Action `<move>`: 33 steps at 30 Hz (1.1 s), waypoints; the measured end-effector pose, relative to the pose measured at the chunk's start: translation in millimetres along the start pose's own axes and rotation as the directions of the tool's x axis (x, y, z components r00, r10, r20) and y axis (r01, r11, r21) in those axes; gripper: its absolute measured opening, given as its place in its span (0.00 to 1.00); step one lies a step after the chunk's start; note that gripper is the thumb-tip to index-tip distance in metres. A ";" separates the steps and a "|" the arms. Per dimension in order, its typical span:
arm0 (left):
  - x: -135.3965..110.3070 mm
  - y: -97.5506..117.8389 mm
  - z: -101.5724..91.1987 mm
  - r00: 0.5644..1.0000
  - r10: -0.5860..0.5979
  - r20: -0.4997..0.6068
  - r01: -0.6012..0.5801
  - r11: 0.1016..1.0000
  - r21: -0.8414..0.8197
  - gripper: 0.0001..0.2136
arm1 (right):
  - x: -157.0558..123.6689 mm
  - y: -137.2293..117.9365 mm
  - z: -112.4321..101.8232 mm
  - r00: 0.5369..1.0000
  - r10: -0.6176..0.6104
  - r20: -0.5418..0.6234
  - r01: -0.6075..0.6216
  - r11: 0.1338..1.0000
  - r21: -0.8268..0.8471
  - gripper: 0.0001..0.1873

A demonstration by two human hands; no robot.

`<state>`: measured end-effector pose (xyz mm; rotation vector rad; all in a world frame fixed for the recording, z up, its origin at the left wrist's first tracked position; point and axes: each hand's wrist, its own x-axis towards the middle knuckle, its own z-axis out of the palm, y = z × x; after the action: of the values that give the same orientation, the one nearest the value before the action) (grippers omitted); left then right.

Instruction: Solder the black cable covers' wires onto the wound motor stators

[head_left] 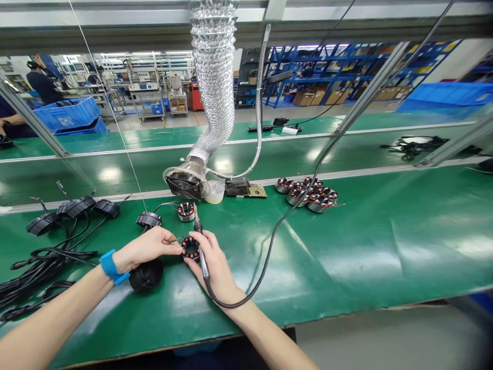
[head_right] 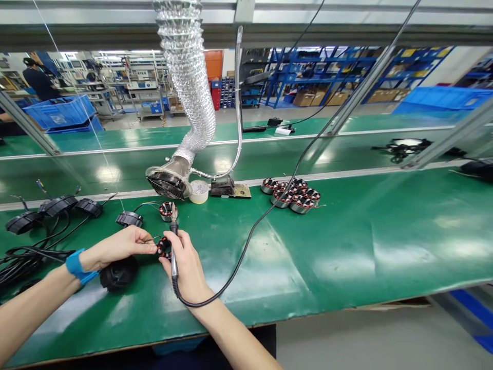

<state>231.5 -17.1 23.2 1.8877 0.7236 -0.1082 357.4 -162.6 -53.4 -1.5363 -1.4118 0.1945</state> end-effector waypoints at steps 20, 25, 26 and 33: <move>-9.8 -0.7 -1.8 0.993 -0.088 -0.080 0.083 0.995 -0.062 0.22 | -0.3 -3.0 -1.7 0.999 -0.034 -0.021 0.033 0.998 -0.049 0.31; -11.7 -5.1 -6.9 0.986 -0.138 -0.089 0.123 0.980 -0.155 0.21 | -0.1 -3.2 -1.3 0.999 -0.041 -0.017 0.040 0.997 -0.063 0.31; -11.0 -3.9 -4.7 0.984 -0.130 -0.125 0.113 0.985 -0.133 0.21 | -0.2 -3.4 -1.1 0.999 -0.038 -0.017 0.037 0.997 -0.065 0.31; 3.9 5.1 -0.2 0.945 0.061 -0.323 -0.050 0.998 0.042 0.17 | -0.4 -2.6 -3.0 0.999 -0.023 -0.038 0.021 0.999 -0.047 0.32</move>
<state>237.3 -16.5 25.8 1.9794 0.8928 0.2334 357.6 -165.0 -50.2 -1.5540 -1.4113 0.1190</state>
